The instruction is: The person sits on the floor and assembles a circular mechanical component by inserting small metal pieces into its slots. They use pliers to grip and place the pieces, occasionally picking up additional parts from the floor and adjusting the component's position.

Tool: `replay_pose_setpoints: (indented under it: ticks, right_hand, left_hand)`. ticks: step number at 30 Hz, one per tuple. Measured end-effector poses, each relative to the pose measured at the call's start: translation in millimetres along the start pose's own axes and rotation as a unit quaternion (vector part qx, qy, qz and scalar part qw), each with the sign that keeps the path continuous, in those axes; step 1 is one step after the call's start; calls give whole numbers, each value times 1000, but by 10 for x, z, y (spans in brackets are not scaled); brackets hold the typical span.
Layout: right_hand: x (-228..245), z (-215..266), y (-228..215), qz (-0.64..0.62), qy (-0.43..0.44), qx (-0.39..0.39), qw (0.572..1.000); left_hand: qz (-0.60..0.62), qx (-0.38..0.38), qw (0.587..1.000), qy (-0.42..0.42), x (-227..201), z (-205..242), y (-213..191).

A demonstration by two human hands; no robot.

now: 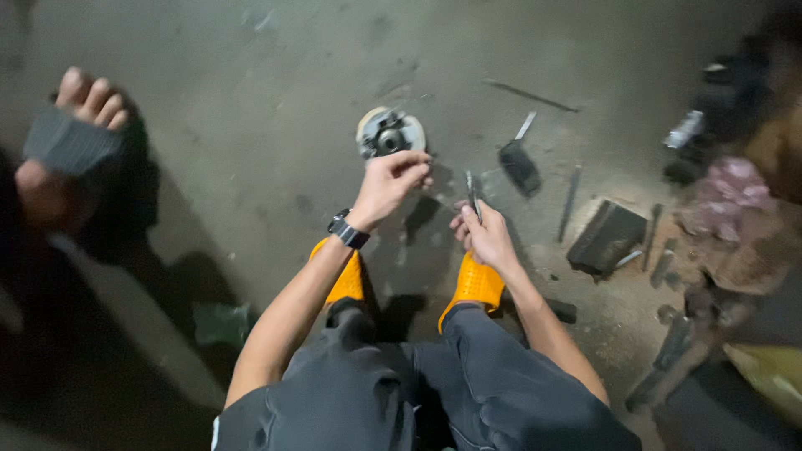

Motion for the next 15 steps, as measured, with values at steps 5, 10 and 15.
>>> replay_pose_setpoints:
  ticks: [5, 10, 15]
  right_hand:
    - [227, 14, 342, 122, -48, 126, 983]
    - [395, -43, 385, 198, -92, 220, 951]
    - [522, -10, 354, 184, -97, 278, 938]
  left_hand:
    - [48, -90, 991, -82, 460, 218, -394]
    - [-145, -116, 982, 33, 109, 326, -531]
    - [-41, -37, 993, 100, 26, 288, -482]
Point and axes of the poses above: each hand's wrist, its own z-axis away from the middle knuckle, its own y-axis out of the palm, x = y × z, the point moved 2 cm from there along -z, towards the middle knuckle, and after that the axes turned 12 degrees about -z, right-handed, at the moved point
